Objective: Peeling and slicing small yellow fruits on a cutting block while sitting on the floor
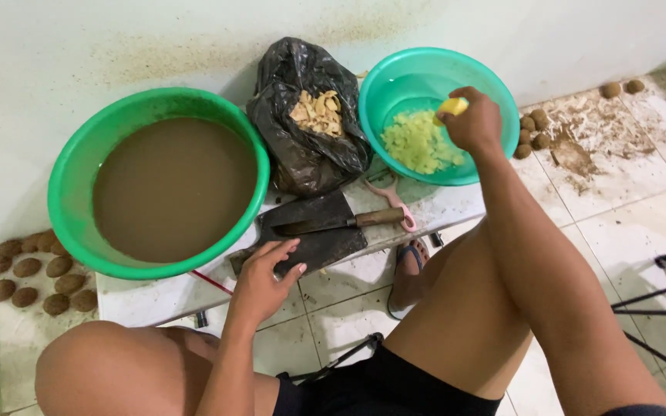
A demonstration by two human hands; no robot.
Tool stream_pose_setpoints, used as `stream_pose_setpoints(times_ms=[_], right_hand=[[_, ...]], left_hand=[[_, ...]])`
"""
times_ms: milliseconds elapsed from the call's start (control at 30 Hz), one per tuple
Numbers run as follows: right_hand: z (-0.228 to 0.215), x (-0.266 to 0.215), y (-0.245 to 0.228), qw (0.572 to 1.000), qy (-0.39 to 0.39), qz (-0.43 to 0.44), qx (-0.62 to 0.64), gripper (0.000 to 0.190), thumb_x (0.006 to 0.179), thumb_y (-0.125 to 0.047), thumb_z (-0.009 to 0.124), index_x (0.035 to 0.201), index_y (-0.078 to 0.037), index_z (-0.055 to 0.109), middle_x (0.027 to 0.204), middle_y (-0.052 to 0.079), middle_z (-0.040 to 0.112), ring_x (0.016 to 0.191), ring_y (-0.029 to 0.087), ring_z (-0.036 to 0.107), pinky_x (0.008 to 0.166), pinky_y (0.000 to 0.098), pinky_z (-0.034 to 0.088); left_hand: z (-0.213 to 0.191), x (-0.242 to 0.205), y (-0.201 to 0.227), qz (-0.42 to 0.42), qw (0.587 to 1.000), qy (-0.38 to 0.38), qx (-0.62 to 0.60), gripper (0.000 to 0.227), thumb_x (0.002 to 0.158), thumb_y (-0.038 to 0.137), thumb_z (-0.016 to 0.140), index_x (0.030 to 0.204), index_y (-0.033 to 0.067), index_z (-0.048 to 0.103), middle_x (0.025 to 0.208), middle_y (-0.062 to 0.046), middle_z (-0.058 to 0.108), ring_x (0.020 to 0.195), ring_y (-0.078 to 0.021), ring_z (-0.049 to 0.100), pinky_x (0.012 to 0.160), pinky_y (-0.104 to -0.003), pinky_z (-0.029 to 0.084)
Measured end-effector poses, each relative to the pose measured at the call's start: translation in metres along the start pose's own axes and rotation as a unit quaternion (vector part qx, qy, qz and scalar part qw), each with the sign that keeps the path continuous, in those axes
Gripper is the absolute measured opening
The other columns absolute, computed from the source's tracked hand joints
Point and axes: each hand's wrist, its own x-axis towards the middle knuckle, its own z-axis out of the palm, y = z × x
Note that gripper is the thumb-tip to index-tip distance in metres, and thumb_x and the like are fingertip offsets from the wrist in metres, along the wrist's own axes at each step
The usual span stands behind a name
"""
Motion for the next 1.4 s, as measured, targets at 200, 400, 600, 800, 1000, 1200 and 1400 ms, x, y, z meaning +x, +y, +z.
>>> stream_pose_setpoints(times_ms=[200,400,600,800,1000,1200,1400], right_hand=[[-0.003,-0.007,-0.004,0.983,-0.042,0.027,0.175,0.037,0.089,-0.03,0.084,0.124,-0.023,0.073,0.076,0.011,0.069,0.07,0.02,0.062,0.068,0.0351,0.053],[-0.015,-0.01,-0.005,0.986,-0.064,0.03,0.148,0.037,0.091,-0.036,0.084,0.125,-0.028,0.073,0.082,0.01,0.071,0.079,0.021,0.068,0.077,0.0377,0.056],[-0.019,-0.015,0.0,0.999,0.0,-0.024,-0.032,0.044,0.081,-0.03,0.09,0.123,-0.026,0.075,0.122,0.016,0.073,0.115,0.042,0.066,0.093,0.0528,0.054],[-0.015,-0.007,0.007,0.997,-0.022,0.002,0.069,0.041,0.085,-0.033,0.089,0.124,-0.029,0.075,0.066,0.007,0.062,0.072,0.027,0.068,0.069,0.0396,0.054],[-0.028,-0.027,-0.019,0.975,-0.075,0.029,0.206,0.039,0.09,-0.029,0.083,0.126,-0.018,0.072,0.059,0.007,0.056,0.059,0.015,0.06,0.062,0.0272,0.044],[-0.017,-0.011,0.004,0.999,-0.043,-0.003,0.025,0.037,0.086,-0.037,0.087,0.121,-0.03,0.075,0.071,0.012,0.068,0.082,0.032,0.071,0.077,0.0413,0.056],[-0.01,-0.006,0.008,0.999,-0.004,-0.015,-0.041,0.045,0.077,-0.034,0.091,0.12,-0.031,0.076,0.086,0.015,0.073,0.09,0.039,0.074,0.078,0.0476,0.056]], left_hand=[[-0.002,-0.001,0.003,-0.009,1.0,-0.006,-0.004,0.049,0.101,0.021,0.076,0.147,0.0057,0.068,0.134,-0.019,0.074,0.129,-0.0377,0.07,0.109,-0.053,0.058],[-0.001,0.0,-0.002,0.006,1.0,-0.003,-0.004,0.049,0.102,0.021,0.076,0.147,0.0052,0.068,0.133,-0.02,0.073,0.128,-0.0393,0.07,0.105,-0.054,0.061],[-0.002,0.0,0.0,0.003,1.0,-0.005,-0.005,0.049,0.102,0.022,0.074,0.148,0.0048,0.067,0.134,-0.02,0.073,0.128,-0.039,0.07,0.104,-0.054,0.062],[-0.002,-0.001,0.0,0.007,1.0,-0.001,-0.004,0.049,0.101,0.021,0.076,0.147,0.0047,0.067,0.133,-0.019,0.073,0.127,-0.0396,0.071,0.102,-0.055,0.062],[-0.004,-0.002,0.004,0.02,1.0,-0.002,-0.004,0.048,0.103,0.019,0.073,0.147,0.0023,0.066,0.133,-0.022,0.072,0.127,-0.0422,0.07,0.102,-0.058,0.062],[-0.003,-0.002,0.004,0.016,1.0,-0.004,0.003,0.049,0.102,0.02,0.074,0.147,0.0029,0.067,0.132,-0.02,0.074,0.126,-0.0405,0.071,0.104,-0.057,0.061],[-0.002,-0.001,0.001,0.017,1.0,-0.006,0.005,0.049,0.101,0.02,0.074,0.147,0.0033,0.067,0.132,-0.021,0.074,0.126,-0.0407,0.072,0.103,-0.057,0.061]])
